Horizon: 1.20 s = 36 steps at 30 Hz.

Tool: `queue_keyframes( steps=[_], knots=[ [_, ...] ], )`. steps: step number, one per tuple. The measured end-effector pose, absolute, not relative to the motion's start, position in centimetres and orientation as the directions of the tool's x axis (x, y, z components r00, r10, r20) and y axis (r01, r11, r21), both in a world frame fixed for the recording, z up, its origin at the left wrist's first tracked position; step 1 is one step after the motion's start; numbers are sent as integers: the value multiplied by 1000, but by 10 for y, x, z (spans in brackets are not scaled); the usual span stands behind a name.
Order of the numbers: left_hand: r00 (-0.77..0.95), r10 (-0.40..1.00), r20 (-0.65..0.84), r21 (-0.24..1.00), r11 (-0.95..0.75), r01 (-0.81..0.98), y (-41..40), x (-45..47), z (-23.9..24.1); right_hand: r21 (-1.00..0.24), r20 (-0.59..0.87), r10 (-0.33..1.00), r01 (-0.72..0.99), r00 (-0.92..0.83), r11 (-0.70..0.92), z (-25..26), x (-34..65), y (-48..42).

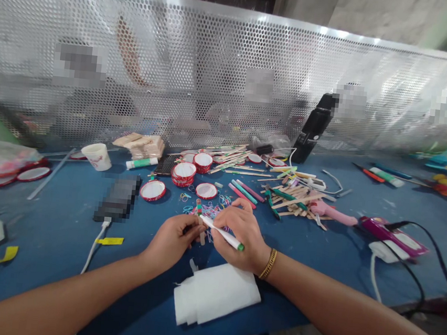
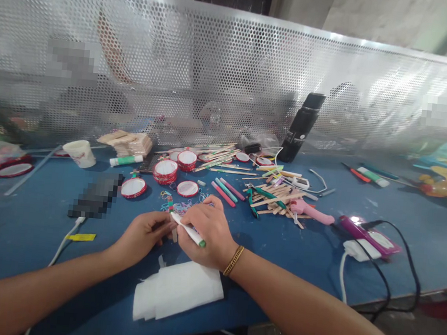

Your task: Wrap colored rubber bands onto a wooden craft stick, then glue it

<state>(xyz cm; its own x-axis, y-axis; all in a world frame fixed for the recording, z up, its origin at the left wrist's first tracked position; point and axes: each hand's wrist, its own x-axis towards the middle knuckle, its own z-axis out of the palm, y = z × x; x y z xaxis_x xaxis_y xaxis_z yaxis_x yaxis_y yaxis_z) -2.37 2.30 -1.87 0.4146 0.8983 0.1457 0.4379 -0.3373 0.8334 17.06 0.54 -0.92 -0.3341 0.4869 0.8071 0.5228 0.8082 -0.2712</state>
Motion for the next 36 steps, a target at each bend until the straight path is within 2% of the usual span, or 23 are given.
queue_keyframes(
  steps=[18,26,36],
  knots=[
    [403,904,144,815,-339,470,24,-24,-21,-250,838,471,575,-274,779,-8,173,6],
    [406,905,130,841,-318,438,23,-22,-18,-229,821,462,547,-336,805,-7,169,2],
    [403,907,126,832,-317,455,23,-23,-18,-234,841,460,577,-284,783,-8,173,4]
  ],
)
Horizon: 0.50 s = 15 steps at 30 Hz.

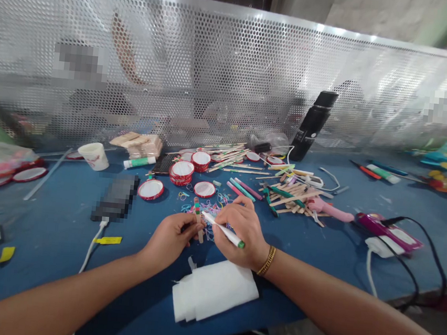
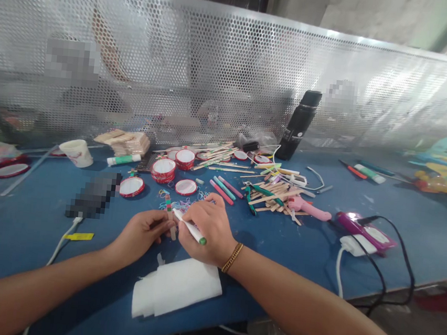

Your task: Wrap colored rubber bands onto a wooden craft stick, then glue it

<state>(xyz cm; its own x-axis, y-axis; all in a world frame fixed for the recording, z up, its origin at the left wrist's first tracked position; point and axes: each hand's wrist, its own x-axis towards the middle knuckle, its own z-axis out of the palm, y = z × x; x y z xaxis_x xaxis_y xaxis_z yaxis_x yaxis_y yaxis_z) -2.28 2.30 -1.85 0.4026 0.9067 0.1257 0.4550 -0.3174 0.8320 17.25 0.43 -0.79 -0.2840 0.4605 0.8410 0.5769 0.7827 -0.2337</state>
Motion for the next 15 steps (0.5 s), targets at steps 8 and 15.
queue_keyframes(
  steps=[8,15],
  knots=[
    [405,905,132,836,-321,445,24,-24,-20,-228,832,462,570,-307,789,-8,170,5],
    [407,904,131,836,-321,445,24,-24,-21,-216,850,444,582,-283,784,-9,171,4]
  ],
)
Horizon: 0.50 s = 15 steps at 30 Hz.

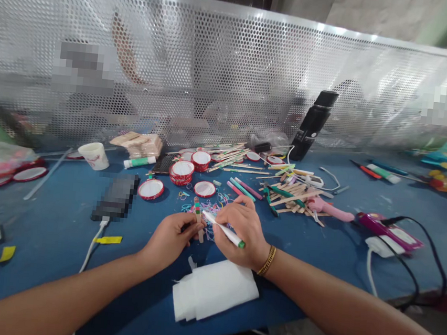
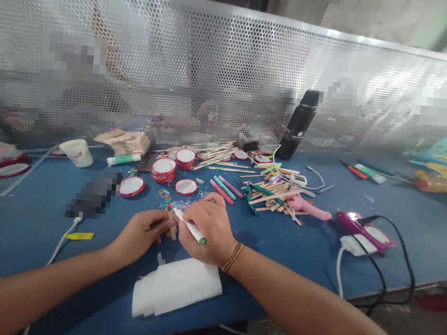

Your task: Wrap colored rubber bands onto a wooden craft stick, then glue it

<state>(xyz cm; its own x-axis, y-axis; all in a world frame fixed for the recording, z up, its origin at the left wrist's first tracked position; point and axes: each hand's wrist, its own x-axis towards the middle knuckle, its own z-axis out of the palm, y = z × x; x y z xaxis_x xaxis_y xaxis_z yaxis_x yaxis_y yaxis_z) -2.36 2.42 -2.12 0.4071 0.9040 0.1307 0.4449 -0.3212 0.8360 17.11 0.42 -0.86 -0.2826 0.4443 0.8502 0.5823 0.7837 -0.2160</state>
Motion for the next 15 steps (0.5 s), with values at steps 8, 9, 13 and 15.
queue_keyframes(
  steps=[8,9,13,15],
  knots=[
    [417,898,142,846,-328,419,24,-23,-21,-231,834,461,567,-302,790,-9,171,5],
    [418,897,143,843,-331,424,24,-23,-21,-233,831,468,577,-301,783,-9,171,6],
    [408,902,143,824,-336,456,24,-24,-21,-222,840,465,603,-281,766,-10,173,6],
    [409,902,140,828,-333,451,24,-24,-20,-214,848,447,590,-284,779,-10,172,5]
  ],
)
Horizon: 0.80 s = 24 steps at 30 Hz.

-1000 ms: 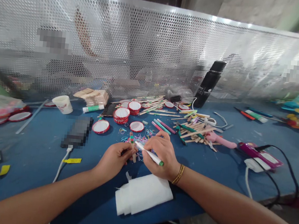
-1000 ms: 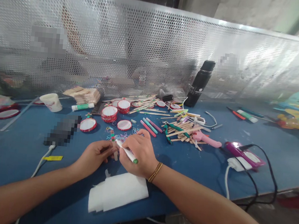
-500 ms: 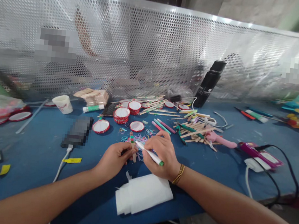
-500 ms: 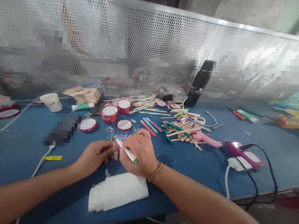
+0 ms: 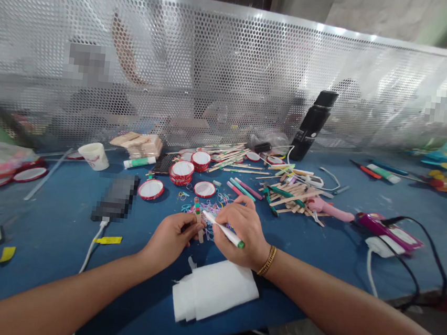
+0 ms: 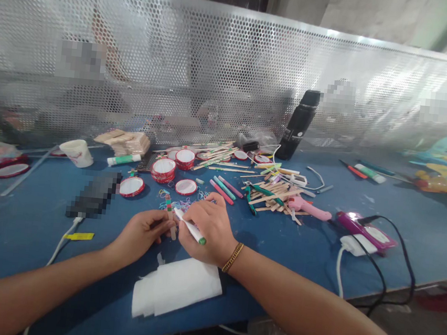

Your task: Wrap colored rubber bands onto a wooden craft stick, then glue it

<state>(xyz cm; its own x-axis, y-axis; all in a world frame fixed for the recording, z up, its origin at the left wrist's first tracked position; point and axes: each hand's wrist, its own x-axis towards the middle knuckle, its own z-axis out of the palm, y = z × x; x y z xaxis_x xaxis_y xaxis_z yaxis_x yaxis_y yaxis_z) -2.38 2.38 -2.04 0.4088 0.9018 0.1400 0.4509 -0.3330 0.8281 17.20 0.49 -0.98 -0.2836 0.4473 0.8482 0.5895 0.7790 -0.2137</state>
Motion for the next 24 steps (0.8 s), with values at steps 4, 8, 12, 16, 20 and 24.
queue_keyframes(
  steps=[4,8,12,16,20,24],
  knots=[
    [415,899,139,841,-328,430,23,-23,-19,-211,844,431,543,-318,813,-8,170,2],
    [426,895,134,850,-325,415,23,-23,-20,-217,833,444,543,-330,811,-8,169,2],
    [419,899,130,840,-324,435,23,-24,-22,-225,833,468,593,-295,773,-9,170,4],
    [412,902,129,843,-318,434,24,-24,-22,-207,848,445,592,-289,779,-7,171,3],
    [422,897,130,854,-318,411,24,-23,-20,-202,837,438,560,-327,803,-6,170,2],
    [423,896,135,847,-326,421,24,-23,-19,-209,830,457,582,-319,786,-7,170,4]
  ],
)
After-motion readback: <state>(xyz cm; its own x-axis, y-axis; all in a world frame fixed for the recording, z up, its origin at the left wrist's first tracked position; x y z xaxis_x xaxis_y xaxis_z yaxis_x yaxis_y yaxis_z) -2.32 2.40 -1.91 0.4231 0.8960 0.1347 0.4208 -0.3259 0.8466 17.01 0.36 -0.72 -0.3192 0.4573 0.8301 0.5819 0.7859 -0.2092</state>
